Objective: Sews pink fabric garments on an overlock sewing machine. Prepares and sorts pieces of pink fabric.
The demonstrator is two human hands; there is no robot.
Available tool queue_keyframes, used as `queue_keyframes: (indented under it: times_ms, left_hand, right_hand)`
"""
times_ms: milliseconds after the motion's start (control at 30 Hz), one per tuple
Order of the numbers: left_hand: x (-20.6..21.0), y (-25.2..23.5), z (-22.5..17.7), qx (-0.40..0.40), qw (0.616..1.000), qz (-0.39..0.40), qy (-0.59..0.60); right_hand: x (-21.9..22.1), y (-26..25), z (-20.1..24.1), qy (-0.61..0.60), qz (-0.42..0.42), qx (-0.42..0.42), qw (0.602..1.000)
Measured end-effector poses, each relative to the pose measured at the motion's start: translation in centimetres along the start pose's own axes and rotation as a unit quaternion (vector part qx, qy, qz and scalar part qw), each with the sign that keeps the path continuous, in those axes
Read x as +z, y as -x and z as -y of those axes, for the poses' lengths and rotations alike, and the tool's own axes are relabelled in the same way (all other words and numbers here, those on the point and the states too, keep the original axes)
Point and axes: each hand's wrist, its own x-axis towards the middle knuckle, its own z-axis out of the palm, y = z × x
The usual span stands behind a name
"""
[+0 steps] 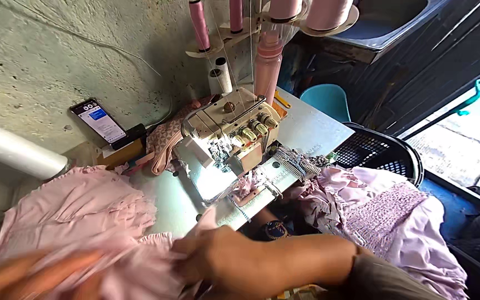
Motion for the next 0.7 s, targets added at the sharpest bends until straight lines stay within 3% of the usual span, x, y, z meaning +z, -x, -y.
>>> queue_keyframes:
  times_ms: [67,167,233,333,400,467,567,700]
  left_hand:
    - [8.3,-3.1,1.6,0.009,0.999,0.023,-0.034]
    - [20.9,-3.2,6.0,0.028,0.997,0.067,0.016]
    - [24.8,-2.0,7.5,-0.01,0.992,0.074,0.103]
    - [25.3,-1.5,7.4,-0.037,0.987,0.068,0.138]
    - [24.7,-1.6,7.0,-0.041,0.986,0.077,0.141]
    - [24.2,-1.5,6.5,-0.046,0.984,0.09,0.15]
    - [23.6,-1.4,5.3,-0.054,0.982,0.102,0.148]
    - [23.3,-1.5,5.1,-0.053,0.983,0.094,0.148]
  right_hand:
    - [-1.5,3.9,-3.1,-0.029,0.023,0.12,0.992]
    - [-1.7,11.8,-8.4,-0.109,0.115,0.369,0.916]
    - [-0.8,17.1,-10.1,-0.091,0.13,0.442,0.883]
    - [-0.6,22.2,-10.7,-0.064,0.171,0.475,0.861]
    - [-2.2,22.4,-10.8,-0.008,0.128,0.456,0.881]
    - [-4.3,19.4,-10.8,0.071,-0.002,0.394,0.916]
    - [-5.9,12.7,-11.6,0.127,-0.169,0.296,0.932]
    - [-5.8,7.3,-12.9,0.056,-0.126,0.32,0.937]
